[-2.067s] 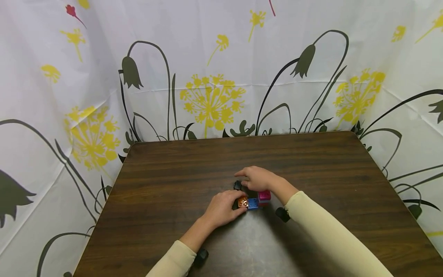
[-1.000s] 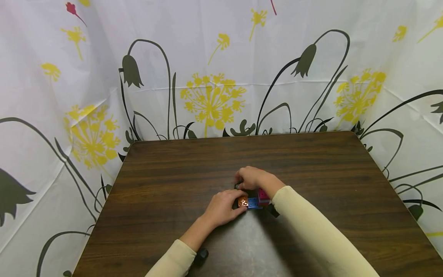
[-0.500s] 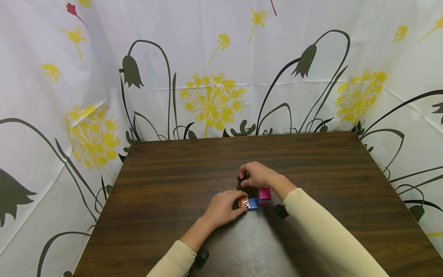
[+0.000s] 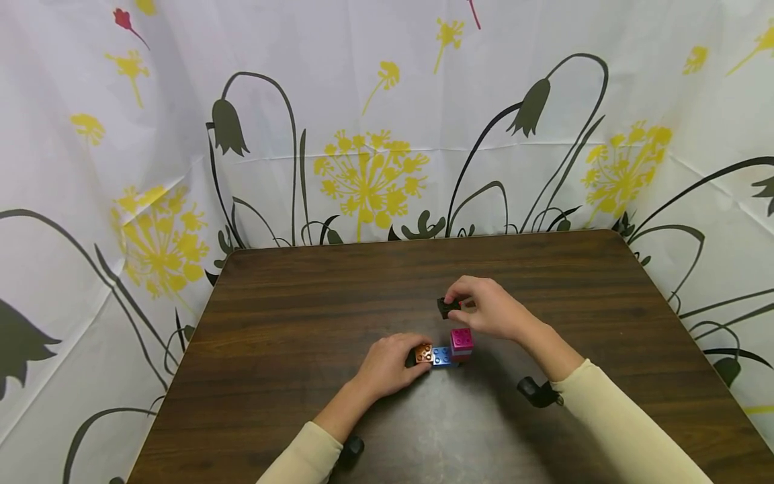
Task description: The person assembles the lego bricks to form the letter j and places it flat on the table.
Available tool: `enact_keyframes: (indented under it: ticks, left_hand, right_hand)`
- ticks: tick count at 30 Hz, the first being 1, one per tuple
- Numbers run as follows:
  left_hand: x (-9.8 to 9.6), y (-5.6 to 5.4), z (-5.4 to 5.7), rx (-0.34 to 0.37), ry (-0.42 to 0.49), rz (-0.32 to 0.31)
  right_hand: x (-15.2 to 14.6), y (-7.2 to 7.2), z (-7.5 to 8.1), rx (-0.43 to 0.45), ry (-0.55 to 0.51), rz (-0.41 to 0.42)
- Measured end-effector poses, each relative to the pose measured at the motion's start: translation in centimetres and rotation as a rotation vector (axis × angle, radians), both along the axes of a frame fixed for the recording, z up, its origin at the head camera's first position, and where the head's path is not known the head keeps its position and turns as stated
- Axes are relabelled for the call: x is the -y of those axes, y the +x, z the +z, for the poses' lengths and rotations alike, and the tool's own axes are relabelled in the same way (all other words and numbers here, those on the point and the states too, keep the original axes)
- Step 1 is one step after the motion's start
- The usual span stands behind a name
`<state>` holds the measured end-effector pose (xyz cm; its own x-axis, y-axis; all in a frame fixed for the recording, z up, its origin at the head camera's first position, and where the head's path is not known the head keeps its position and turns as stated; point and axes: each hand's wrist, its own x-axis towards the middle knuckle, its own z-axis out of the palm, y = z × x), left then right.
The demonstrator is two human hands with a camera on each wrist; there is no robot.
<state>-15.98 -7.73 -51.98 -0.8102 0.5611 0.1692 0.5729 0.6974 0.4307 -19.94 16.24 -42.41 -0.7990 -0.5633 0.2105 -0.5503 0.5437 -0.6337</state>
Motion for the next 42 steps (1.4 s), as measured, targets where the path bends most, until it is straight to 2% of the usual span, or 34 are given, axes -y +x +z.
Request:
enact_keyframes:
  ticks: [7, 11, 17, 22, 28, 42]
  left_hand:
    - [0.0, 0.0, 0.0, 0.005, -0.002, 0.007]
    - [0.0, 0.0, 0.0, 0.007, -0.007, 0.009]
    - [-0.1, 0.2, -0.1, 0.011, -0.014, 0.008]
    - [-0.1, 0.1, -0.1, 0.019, -0.019, 0.016]
    - [-0.2, 0.0, 0.0, 0.020, -0.019, 0.011]
    - [0.0, 0.0, 0.0, 0.017, -0.006, 0.010]
  right_hand:
    - [-1.4, 3.0, -0.3, -0.042, -0.050, -0.025]
    - [-1.7, 4.1, -0.6, -0.113, -0.022, -0.062]
    - [-1.8, 5.3, -1.0, -0.162, -0.001, -0.101]
    - [-2.0, 5.7, -1.5, -0.190, -0.005, -0.112]
    - [-2.2, 5.7, -2.0, -0.169, -0.008, -0.125]
    - [-2.1, 5.7, -1.9, -0.160, 0.012, -0.105]
